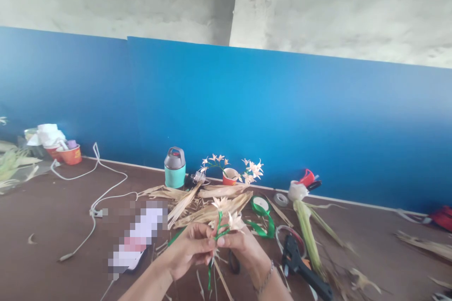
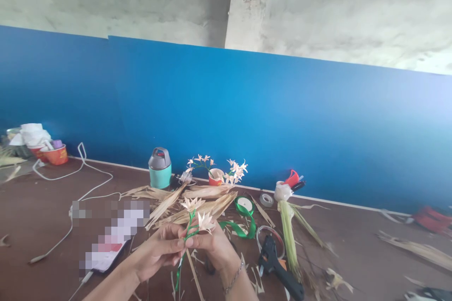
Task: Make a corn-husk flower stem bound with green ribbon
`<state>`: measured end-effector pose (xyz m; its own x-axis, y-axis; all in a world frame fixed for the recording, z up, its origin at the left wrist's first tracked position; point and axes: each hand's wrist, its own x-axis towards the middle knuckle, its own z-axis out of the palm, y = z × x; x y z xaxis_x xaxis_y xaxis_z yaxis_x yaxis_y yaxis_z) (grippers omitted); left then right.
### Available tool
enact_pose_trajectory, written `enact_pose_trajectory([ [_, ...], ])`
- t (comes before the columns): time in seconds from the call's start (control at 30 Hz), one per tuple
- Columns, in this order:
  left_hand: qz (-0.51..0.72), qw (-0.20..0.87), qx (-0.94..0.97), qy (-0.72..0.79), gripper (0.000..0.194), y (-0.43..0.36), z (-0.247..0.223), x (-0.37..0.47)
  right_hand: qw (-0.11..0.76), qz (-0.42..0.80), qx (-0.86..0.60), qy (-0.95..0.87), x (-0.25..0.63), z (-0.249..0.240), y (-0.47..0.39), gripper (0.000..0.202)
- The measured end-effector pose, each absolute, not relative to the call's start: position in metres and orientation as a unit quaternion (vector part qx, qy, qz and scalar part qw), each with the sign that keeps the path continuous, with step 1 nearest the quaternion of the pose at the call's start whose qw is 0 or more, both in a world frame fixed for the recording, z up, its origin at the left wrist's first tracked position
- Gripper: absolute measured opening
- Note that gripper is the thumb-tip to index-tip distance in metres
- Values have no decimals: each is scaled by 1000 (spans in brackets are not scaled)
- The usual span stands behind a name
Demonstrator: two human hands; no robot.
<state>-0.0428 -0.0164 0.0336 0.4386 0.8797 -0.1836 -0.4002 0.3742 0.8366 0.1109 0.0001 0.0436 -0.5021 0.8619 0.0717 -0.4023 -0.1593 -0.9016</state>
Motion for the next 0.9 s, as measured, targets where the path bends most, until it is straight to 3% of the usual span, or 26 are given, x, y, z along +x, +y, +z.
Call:
enact_pose_trajectory([
  [0.33,440,705,440,340,27,-13,33,-44,460,697,-250,-489,110,39,0,19],
  [0.9,426,722,411,359,21,-13,38,-46,458,681,-267,-505,116,36,4,18],
])
